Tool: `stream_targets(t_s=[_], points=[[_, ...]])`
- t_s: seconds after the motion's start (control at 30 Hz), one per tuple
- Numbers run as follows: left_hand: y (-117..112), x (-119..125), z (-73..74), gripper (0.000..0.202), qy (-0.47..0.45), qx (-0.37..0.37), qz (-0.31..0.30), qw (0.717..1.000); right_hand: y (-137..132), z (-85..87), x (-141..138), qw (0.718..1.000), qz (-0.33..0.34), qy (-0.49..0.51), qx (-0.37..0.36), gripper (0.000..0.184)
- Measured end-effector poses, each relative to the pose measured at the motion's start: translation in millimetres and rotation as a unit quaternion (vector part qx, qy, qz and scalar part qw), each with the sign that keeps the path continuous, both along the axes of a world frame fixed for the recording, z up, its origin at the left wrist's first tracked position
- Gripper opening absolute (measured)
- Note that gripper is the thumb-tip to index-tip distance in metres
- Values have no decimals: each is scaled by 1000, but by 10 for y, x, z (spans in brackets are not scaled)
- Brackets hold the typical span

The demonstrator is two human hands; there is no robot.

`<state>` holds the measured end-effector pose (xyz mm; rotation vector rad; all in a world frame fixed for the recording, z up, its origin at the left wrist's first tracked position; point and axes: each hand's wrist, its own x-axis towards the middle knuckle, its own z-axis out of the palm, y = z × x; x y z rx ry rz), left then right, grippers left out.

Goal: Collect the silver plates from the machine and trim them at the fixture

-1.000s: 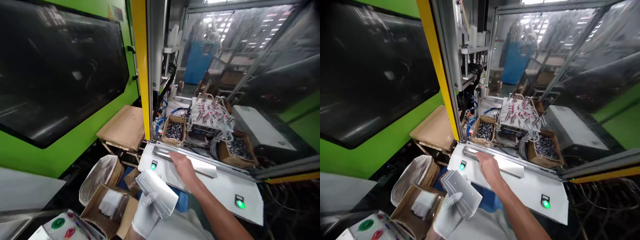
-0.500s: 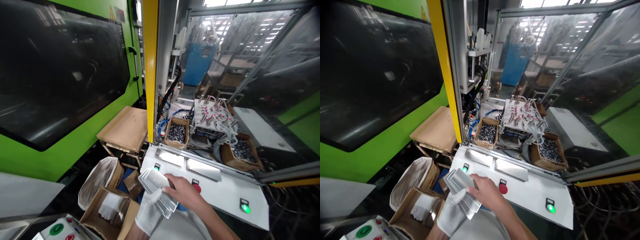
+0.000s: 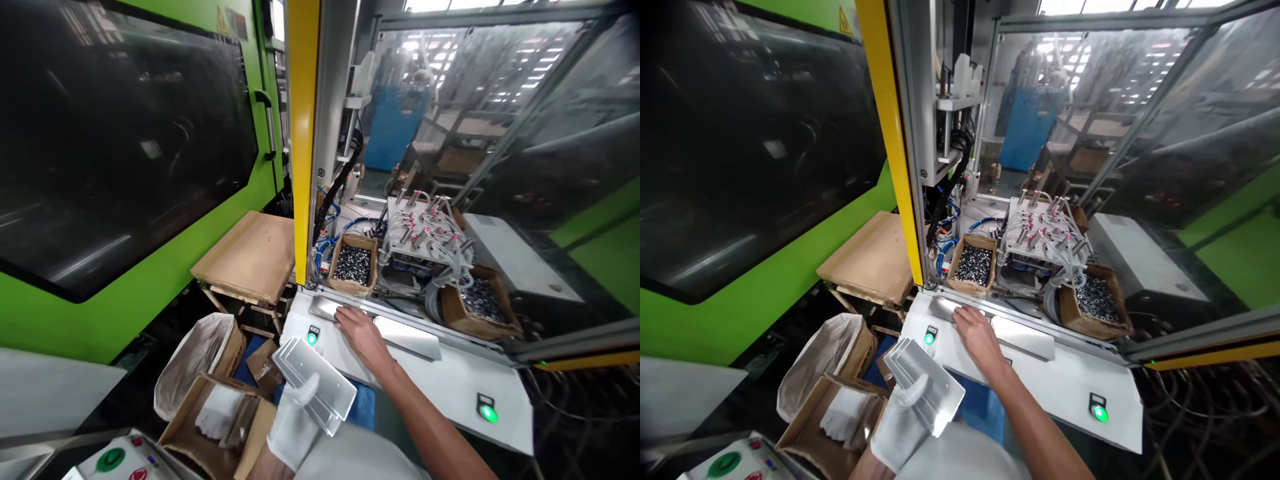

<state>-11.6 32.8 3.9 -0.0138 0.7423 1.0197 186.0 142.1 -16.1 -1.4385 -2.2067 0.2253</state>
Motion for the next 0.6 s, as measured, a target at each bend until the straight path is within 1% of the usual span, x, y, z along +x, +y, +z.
stream_targets(t_s=[0.07, 0.1, 0.13, 0.17, 0.23, 0.27, 0.3, 0.33, 0.4, 0.47, 0.53, 0.6], points=[[40, 20, 74, 71, 6, 0, 8, 1000, -113, 73, -62, 999, -27, 45, 16, 34], [65, 34, 107, 70, 2, 2, 13, 1000, -196, 138, -100, 997, -39, 70, 4, 35], [91, 48, 131, 67, -9, 3, 18, 1000, -289, 212, -142, 994, -45, 89, -31, 37], [116, 62, 145, 65, -17, 4, 21, 1000, -385, 288, -185, 990, -42, 99, -91, 38], [155, 81, 137, 62, -4, 2, 18, 1000, -546, 417, -263, 967, -18, 92, -238, 42], [167, 83, 119, 62, 12, 1, 16, 1000, -592, 462, -288, 951, -6, 86, -295, 43], [171, 80, 98, 62, 32, 0, 17, 999, -609, 492, -297, 940, 1, 85, -331, 40], [169, 71, 76, 62, 44, 2, 18, 999, -594, 509, -289, 934, 2, 90, -345, 35], [148, 38, 38, 64, 20, 6, 8, 1000, -489, 509, -225, 938, -11, 122, -325, 29], [115, -6, 8, 64, -37, 2, -16, 999, -332, 474, -124, 949, -31, 144, -280, 31], [84, -47, -19, 66, -77, -11, -33, 996, -179, 405, -31, 969, -57, 133, -201, 34], [61, -73, -41, 69, -73, -18, -17, 997, -57, 298, 29, 987, -62, 96, -113, 38]])
